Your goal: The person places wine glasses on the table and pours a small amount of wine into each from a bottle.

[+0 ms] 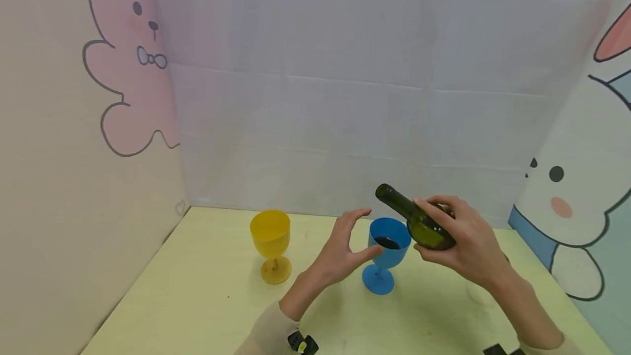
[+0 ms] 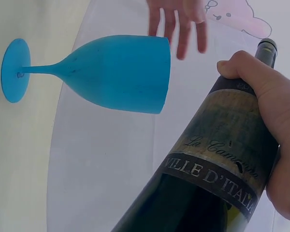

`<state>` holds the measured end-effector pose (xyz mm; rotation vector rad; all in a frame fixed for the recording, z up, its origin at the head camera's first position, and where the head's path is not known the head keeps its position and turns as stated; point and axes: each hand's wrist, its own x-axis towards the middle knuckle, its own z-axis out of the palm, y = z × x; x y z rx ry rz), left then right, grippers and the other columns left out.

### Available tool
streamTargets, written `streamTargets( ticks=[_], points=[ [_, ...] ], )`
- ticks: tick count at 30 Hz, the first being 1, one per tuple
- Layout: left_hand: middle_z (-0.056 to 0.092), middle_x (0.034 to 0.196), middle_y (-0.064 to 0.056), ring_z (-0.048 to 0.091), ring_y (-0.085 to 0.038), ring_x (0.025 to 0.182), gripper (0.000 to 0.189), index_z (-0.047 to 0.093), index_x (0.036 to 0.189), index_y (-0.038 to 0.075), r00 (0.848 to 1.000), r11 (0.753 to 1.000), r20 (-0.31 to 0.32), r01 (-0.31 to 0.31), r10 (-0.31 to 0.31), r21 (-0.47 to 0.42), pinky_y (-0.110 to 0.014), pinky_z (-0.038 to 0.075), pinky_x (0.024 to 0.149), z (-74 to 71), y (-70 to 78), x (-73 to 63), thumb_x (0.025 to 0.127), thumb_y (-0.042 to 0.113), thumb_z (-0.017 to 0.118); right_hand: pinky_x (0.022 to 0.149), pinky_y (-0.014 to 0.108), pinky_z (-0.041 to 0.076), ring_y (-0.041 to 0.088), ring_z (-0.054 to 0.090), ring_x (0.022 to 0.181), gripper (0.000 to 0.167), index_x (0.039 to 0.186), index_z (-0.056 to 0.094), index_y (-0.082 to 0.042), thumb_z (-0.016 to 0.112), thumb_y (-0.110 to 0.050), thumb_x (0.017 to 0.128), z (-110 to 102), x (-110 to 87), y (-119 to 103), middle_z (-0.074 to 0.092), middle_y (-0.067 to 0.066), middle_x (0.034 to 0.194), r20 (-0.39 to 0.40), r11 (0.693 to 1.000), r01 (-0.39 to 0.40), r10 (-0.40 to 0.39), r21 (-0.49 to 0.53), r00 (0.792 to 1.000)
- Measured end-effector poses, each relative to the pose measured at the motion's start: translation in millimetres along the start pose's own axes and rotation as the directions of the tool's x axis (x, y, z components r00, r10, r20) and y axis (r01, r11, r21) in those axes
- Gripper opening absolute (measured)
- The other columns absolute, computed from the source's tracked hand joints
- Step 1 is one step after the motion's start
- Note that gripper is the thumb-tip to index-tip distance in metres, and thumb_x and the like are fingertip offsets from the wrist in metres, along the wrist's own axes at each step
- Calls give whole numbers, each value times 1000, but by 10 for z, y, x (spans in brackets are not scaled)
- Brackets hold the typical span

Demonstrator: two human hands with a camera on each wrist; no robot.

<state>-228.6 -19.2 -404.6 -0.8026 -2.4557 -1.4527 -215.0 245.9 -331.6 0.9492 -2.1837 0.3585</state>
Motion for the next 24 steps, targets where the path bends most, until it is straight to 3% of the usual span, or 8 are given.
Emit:
streamTargets(
  ticks=[5,9,19,24],
  points=[
    [43,150,5,40,-18,138,63,41,148,27,994,994,-36,-107,108,18,-52,43,110,-175,212,-57,93,38,69,68,48,54,30,60,97,72,142,55,-17,42,-67,91,2,56,-20,57,18,123,-15,999,40,-40,-12,999],
    [46,147,5,42,-15,136,56,46,144,24,981,984,-73,-175,178,42,-47,43,111,-339,298,-107,93,28,70,68,48,53,29,59,97,71,142,56,-18,41,-67,91,9,85,-44,58,17,122,-17,999,46,-47,-17,999],
    [48,145,3,41,-18,135,54,52,138,20,951,954,-132,-258,278,153,-45,43,110,-759,349,-290,89,19,75,69,50,52,31,58,97,67,142,55,-20,40,-63,93,47,138,-75,58,18,122,-31,996,81,-82,-31,996],
    [47,145,1,39,-19,135,54,52,139,21,951,949,-123,-260,283,178,-47,42,108,-908,309,-352,89,19,74,68,50,51,31,59,95,66,142,55,-20,40,-62,93,75,141,-60,58,18,122,-40,995,95,-97,-34,995]
  ],
)
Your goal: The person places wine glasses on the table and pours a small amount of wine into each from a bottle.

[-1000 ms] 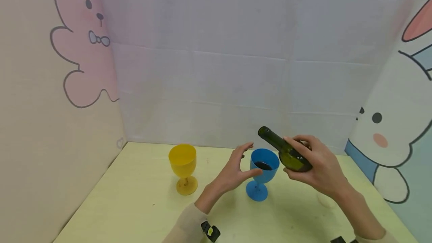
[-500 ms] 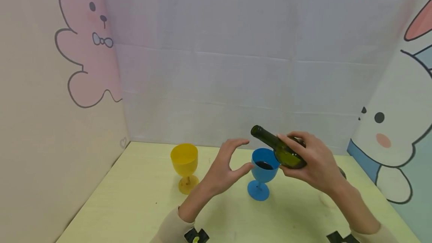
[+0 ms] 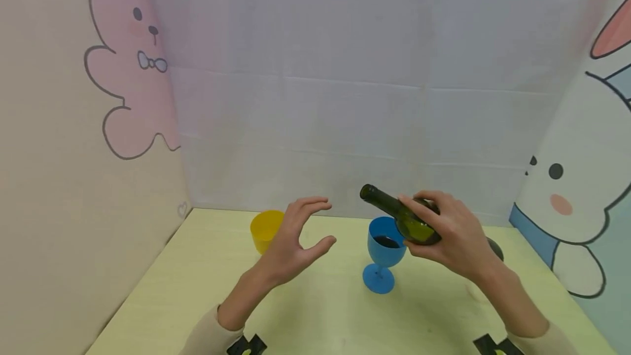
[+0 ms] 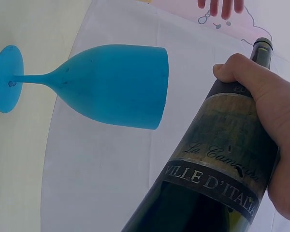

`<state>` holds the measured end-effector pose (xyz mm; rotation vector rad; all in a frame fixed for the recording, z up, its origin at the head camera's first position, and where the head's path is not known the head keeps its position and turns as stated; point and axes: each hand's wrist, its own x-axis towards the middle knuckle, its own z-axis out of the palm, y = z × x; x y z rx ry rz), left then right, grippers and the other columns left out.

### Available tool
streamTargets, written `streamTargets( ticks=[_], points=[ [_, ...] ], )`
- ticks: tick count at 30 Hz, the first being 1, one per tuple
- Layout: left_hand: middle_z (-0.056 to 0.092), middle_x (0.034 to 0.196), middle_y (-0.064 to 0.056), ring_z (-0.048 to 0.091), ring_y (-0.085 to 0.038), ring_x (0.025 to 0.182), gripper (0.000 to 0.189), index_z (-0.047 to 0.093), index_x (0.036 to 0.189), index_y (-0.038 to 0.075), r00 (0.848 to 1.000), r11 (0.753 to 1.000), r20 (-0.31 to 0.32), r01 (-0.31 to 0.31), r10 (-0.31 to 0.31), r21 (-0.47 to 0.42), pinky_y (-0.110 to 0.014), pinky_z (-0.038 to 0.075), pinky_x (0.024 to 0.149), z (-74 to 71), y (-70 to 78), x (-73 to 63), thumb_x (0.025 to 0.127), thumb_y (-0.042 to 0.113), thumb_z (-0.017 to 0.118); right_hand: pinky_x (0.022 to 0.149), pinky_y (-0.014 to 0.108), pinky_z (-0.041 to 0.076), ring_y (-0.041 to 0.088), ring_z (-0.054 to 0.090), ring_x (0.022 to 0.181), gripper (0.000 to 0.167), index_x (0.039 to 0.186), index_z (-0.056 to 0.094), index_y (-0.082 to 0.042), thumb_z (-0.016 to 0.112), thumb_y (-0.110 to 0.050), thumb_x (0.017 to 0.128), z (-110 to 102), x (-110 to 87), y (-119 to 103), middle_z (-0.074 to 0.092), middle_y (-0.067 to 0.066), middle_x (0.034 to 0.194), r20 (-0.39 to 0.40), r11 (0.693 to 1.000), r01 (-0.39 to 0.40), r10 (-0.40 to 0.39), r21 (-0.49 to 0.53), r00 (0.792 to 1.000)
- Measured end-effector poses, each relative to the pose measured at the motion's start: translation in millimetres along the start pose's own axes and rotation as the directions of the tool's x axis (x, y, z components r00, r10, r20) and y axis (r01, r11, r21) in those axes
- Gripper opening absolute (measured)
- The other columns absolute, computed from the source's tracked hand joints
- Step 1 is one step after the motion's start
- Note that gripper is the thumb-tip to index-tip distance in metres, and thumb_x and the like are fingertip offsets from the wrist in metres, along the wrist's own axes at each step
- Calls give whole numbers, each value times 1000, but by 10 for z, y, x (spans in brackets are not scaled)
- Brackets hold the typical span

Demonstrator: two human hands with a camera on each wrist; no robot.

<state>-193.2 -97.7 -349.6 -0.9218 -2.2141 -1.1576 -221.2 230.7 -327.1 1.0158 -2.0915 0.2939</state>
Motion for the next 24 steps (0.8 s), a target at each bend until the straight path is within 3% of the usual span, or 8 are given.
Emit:
streamTargets(
  ticks=[10,18,22,24],
  points=[
    [46,145,4,39,-20,136,56,52,138,21,999,994,22,35,-38,106,-52,40,110,-445,-168,-107,87,19,76,72,52,53,34,59,96,67,142,55,-20,42,-64,93,41,135,14,59,19,119,18,999,34,-34,-10,999],
    [48,144,0,40,-22,135,57,53,137,20,992,974,-7,122,-123,192,-57,36,110,-869,-365,-324,86,18,78,72,50,51,32,58,95,69,143,53,-22,40,-68,93,74,220,37,58,18,120,35,999,50,-49,-13,998],
    [47,145,0,40,-21,135,58,52,138,20,981,963,-34,196,-193,184,-57,37,110,-947,-472,-467,86,20,78,72,49,50,30,58,94,69,144,52,-22,42,-68,93,103,234,40,57,18,121,43,999,52,-51,-9,998],
    [46,146,1,41,-20,134,60,50,140,20,972,957,-43,233,-229,173,-45,37,113,-940,-549,-541,87,22,78,72,49,50,31,58,94,69,144,52,-22,42,-67,93,118,239,40,57,18,121,45,999,53,-52,-7,998]
  ],
)
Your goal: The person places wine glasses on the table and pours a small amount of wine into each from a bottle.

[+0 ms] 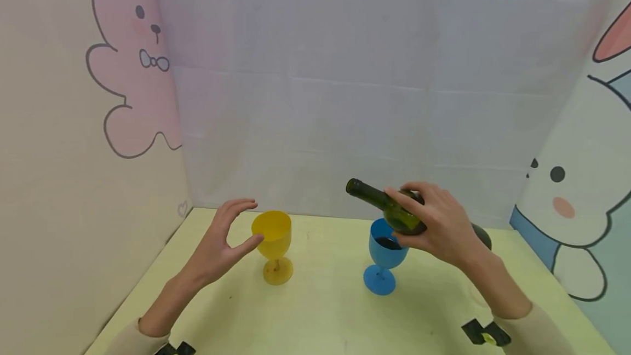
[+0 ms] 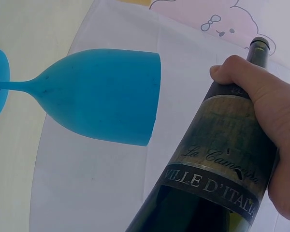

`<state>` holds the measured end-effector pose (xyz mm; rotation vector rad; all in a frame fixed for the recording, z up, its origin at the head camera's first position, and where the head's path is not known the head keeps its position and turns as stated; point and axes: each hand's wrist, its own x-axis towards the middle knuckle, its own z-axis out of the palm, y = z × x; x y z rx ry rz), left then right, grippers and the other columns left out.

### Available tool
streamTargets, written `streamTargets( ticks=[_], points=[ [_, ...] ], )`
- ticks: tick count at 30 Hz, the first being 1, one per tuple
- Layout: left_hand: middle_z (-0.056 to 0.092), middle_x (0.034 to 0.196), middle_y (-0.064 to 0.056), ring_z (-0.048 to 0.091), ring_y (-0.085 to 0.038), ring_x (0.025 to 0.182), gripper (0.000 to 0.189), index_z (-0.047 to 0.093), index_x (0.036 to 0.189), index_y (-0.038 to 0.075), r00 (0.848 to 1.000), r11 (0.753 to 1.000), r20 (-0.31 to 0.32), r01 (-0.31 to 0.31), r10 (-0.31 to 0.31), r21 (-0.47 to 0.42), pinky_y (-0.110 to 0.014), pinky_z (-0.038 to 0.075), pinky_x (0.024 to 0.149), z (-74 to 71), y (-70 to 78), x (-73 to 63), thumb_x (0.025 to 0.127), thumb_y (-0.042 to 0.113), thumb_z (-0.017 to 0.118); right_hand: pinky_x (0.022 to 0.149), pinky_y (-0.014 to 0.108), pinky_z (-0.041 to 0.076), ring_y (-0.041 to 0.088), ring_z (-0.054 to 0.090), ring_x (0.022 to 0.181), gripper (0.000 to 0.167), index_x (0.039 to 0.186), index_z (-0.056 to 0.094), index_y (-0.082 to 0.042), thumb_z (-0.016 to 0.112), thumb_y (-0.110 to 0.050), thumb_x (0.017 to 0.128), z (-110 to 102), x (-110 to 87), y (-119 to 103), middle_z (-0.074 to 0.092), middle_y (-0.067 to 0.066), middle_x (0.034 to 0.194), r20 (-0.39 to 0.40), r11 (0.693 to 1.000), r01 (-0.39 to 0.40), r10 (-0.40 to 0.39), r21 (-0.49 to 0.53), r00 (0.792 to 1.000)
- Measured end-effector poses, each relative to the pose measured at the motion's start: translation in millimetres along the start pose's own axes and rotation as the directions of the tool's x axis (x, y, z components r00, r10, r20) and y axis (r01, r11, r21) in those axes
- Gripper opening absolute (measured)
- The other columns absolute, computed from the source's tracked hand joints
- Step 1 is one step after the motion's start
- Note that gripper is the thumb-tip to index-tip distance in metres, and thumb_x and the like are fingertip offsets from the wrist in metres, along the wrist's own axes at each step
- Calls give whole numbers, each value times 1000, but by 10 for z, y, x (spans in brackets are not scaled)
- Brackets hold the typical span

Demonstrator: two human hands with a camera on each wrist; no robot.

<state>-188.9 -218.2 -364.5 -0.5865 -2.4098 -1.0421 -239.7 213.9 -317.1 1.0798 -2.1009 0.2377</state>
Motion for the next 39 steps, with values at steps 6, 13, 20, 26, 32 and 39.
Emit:
streamTargets(
  ticks=[6,13,20,26,32,39],
  points=[
    [41,150,-2,40,-22,137,65,42,145,22,997,991,5,82,-81,-111,-22,35,114,145,-271,-89,89,20,75,72,49,50,30,58,95,68,144,52,-22,41,-66,94,25,11,-3,57,18,121,8,1000,0,0,6,1000],
    [31,157,-6,31,-31,146,76,29,153,24,983,952,82,180,-164,-246,-53,32,116,287,-399,-119,91,23,73,72,48,50,30,58,95,67,145,51,-23,43,-65,94,49,35,-2,57,18,121,13,1000,1,-2,21,1000],
    [31,158,-6,33,-35,145,80,26,155,24,970,928,131,237,-207,-287,-59,34,115,410,-490,-149,91,25,73,72,49,50,31,58,95,66,145,51,-22,46,-64,94,77,64,-9,57,18,122,27,1000,2,-3,31,1000],
    [33,158,-5,33,-31,144,83,24,155,19,969,910,140,238,-201,-338,-57,30,117,497,-531,-151,90,21,75,74,49,50,29,58,95,63,145,50,-24,53,-59,92,93,108,-27,57,16,122,37,999,6,-7,36,999],
    [32,158,-8,31,-33,146,85,23,156,22,961,896,149,271,-233,-351,-60,30,117,549,-538,-137,89,24,76,75,48,50,28,58,96,68,145,50,-25,71,-47,84,100,150,-48,57,15,122,52,999,15,-17,30,998],
    [30,160,-9,33,-34,145,90,21,156,25,946,883,146,324,-290,-341,-61,29,117,621,-556,-113,86,29,78,74,47,51,28,59,96,88,145,50,-26,87,-31,65,125,210,-77,57,14,122,69,1000,26,-27,10,997]
  ],
)
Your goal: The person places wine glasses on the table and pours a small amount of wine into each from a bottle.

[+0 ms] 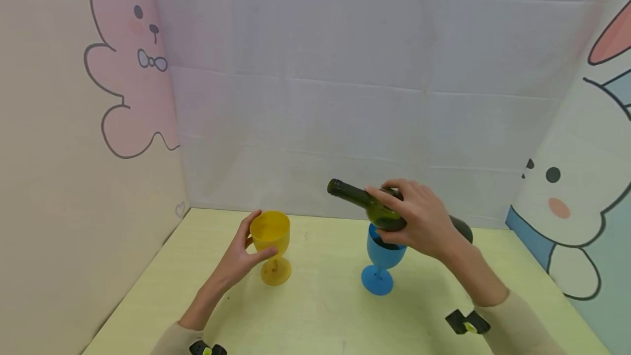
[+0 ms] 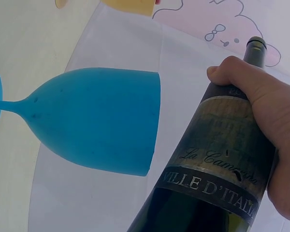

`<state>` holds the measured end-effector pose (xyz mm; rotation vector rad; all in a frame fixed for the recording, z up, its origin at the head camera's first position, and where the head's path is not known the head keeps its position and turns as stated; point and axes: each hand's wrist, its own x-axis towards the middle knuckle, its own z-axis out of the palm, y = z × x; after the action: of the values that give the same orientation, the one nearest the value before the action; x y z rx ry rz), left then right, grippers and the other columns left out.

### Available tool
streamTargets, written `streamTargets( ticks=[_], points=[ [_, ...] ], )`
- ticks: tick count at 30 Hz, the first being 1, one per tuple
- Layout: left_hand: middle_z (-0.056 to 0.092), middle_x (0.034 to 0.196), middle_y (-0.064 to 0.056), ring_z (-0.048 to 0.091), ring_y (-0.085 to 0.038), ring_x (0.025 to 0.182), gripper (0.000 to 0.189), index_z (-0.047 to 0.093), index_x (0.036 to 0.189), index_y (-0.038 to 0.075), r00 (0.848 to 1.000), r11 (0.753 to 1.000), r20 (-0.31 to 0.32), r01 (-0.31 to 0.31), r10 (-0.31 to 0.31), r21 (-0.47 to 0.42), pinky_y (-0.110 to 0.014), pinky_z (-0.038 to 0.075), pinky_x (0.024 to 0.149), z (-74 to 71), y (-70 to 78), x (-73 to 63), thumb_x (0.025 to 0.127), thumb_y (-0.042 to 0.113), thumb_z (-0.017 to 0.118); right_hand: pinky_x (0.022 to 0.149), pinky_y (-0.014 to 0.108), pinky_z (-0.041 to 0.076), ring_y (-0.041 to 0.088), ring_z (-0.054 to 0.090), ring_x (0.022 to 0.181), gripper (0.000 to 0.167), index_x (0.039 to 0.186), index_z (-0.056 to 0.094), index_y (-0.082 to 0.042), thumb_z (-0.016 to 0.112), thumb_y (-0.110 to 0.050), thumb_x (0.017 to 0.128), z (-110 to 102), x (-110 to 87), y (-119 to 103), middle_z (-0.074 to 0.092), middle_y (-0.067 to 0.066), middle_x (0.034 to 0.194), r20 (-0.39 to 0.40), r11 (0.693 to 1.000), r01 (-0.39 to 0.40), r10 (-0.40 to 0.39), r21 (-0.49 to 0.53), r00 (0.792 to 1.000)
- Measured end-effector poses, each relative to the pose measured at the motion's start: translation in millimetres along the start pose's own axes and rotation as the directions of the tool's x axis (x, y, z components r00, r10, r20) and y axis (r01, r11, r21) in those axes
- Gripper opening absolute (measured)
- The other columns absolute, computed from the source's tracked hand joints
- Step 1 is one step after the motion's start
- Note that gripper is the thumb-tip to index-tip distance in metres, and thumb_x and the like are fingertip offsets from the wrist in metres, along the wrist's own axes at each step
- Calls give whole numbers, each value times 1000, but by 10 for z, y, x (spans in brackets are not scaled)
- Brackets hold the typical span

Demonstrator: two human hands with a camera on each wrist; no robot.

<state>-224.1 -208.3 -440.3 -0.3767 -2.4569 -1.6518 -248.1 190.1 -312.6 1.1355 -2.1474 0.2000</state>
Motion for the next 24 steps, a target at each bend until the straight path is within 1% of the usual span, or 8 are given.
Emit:
streamTargets(
  ticks=[4,8,14,24],
  points=[
    [28,160,-9,38,-35,141,94,18,158,24,999,1000,-17,27,-27,14,-60,32,116,23,-15,22,86,32,78,74,46,51,27,59,95,88,145,50,-27,88,-34,66,29,36,-15,58,14,121,4,1000,0,0,-1,1000],
    [27,161,-9,39,-37,141,96,18,158,21,999,999,-36,34,-34,7,-60,33,115,39,-14,35,85,31,79,72,44,50,27,58,94,87,144,50,-27,88,-35,66,54,61,-36,58,14,120,2,1000,12,-12,-2,1000],
    [33,157,-9,43,-34,137,93,22,156,19,998,999,-54,36,-37,-15,-58,34,115,44,-17,23,85,29,80,73,43,50,26,58,94,87,145,49,-27,88,-38,68,72,129,-79,57,13,122,23,1000,28,-28,-14,999],
    [40,151,-8,47,-34,134,89,27,154,21,997,999,-72,33,-36,-38,-57,36,114,64,-47,30,84,28,80,75,43,50,27,58,97,85,145,48,-28,86,-41,70,106,229,-143,57,12,124,53,999,39,-38,-27,998]
  ],
)
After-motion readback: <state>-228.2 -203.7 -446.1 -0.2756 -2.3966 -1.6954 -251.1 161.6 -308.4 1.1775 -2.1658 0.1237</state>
